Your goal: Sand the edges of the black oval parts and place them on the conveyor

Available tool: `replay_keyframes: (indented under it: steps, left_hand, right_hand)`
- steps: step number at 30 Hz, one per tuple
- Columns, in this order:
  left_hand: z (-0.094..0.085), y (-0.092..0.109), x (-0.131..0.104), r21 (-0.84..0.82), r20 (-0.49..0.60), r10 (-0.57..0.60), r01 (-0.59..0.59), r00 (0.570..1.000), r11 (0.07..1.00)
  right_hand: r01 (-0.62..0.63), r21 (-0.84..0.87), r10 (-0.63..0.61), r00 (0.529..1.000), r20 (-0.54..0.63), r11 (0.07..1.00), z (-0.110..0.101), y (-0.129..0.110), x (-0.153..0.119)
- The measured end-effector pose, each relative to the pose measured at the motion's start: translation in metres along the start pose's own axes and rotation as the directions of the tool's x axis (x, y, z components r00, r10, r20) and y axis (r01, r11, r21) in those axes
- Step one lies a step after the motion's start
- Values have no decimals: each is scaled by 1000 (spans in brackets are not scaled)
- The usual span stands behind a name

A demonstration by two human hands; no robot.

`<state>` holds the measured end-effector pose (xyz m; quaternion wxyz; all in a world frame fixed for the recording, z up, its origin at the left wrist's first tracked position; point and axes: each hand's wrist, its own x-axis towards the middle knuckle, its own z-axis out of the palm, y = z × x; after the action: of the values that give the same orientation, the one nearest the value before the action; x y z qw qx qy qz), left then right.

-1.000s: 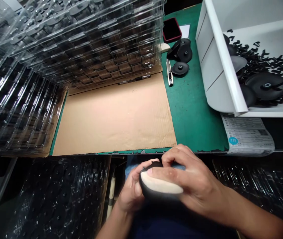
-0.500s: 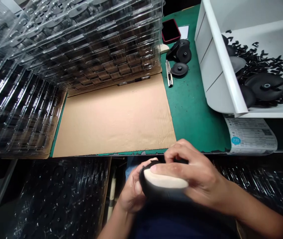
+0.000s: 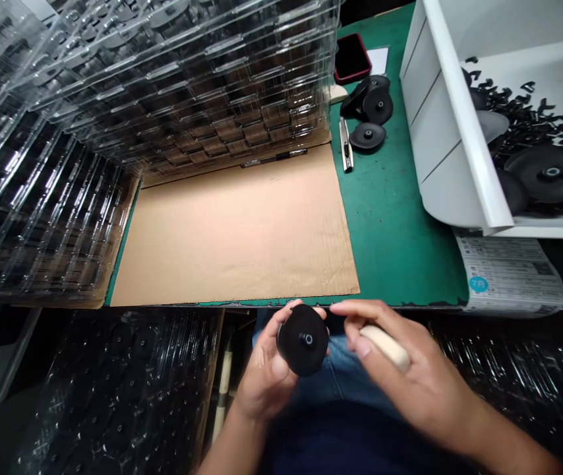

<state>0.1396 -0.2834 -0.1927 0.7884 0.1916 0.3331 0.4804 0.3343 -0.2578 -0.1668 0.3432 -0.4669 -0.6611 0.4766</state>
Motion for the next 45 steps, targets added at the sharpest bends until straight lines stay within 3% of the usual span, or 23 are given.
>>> replay_keyframes:
  steps: [3,5,8,13,18,22,27,33,37,40,45]
  left_hand:
    - [-2,-6,1,67,-47,112,-109,993,992]
    - [0,-10,2,130,-90,143,-131,986,983]
    - [4,-14,2,169,-133,157,-134,979,977]
    - [5,-12,0,5,-103,105,-105,989,994]
    - [4,-1,-7,-105,-73,-53,45,996,993]
    - [8,3,-7,-154,-23,-53,49,998,987]
    - [6,4,-4,-261,188,-125,172,974,950]
    - [-1,-1,-9,-260,147,-126,161,981,952]
    - [-2,0,-8,-219,132,-168,194,977,956]
    - [0,3,-5,-221,120,-161,184,980,958]
    - [6,3,-2,-141,148,-213,234,966,962]
  right_hand:
    - [2,-151,31,977,212,989,9,-9,-4]
    - [39,-285,45,958,283,958,16,-13,-7]
    - [101,-371,22,949,313,923,26,-16,-9]
    - [207,-309,-64,907,416,928,30,-13,-10]
    - [303,-310,-150,889,432,901,18,3,-14]
    - [378,-329,-204,865,459,865,-1,12,-12]
    - [444,-335,-309,869,386,831,-14,20,-7]
    - [356,-348,-291,930,225,868,-2,19,1]
    - [229,-184,-226,973,35,956,2,12,5]
    - [163,-67,-162,987,20,984,4,6,7]
    - [96,-98,-97,995,0,991,13,5,14]
